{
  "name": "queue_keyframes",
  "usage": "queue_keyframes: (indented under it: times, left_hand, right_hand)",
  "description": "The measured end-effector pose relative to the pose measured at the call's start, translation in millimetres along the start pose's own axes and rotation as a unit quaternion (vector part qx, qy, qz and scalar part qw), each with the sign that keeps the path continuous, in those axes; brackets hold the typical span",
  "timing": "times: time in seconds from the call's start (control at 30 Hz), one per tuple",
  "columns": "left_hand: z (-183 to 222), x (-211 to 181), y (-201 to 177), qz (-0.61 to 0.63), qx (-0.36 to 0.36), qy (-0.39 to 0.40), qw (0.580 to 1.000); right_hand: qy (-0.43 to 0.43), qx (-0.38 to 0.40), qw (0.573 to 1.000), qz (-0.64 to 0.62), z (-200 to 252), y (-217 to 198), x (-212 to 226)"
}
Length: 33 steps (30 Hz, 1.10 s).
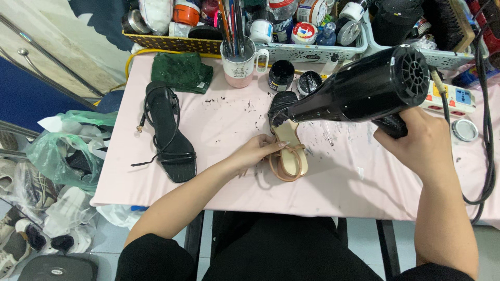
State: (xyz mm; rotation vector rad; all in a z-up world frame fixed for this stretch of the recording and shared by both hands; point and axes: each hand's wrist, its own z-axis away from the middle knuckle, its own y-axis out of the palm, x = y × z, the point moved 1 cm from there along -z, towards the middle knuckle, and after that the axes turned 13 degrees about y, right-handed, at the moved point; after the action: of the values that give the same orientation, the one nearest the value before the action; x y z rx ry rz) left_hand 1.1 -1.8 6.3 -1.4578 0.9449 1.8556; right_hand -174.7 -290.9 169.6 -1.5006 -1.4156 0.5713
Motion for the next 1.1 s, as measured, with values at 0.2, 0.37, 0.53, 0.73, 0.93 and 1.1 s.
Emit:
queue_keyframes:
  times: [0.2, 0.37, 0.53, 0.73, 0.93, 1.1]
  left_hand:
    - [0.9, -2.4, -3.1, -0.017, -0.001, -0.030, 0.999]
    - [-1.0, -5.7, -1.6, 0.006, 0.001, -0.026, 1.000]
    - [3.9, -10.9, 4.3, 0.000, -0.016, -0.059, 0.998]
    - [3.1, -10.9, 11.9, 0.050, -0.005, -0.042, 0.998]
    - [9.6, -6.8, 21.0, 0.065, -0.005, 0.059, 0.996]
    - [19.9, -20.8, 31.8, 0.003, -0.003, 0.159, 0.987]
  right_hand:
    - [-0.048, 0.030, 0.998, 0.015, -29.5, 3.9, 0.1]
    - [-0.067, 0.041, 0.996, 0.040, -40.2, 0.7, -6.4]
    - [-0.036, 0.037, 0.998, 0.029, -34.5, 4.5, -23.8]
    - [0.026, 0.019, 0.999, -0.003, -7.7, 13.6, -35.8]
    - [0.046, -0.048, 0.992, -0.109, 26.3, 4.5, -38.9]
    - [0.057, -0.106, 0.969, -0.216, 55.1, 12.6, -48.0]
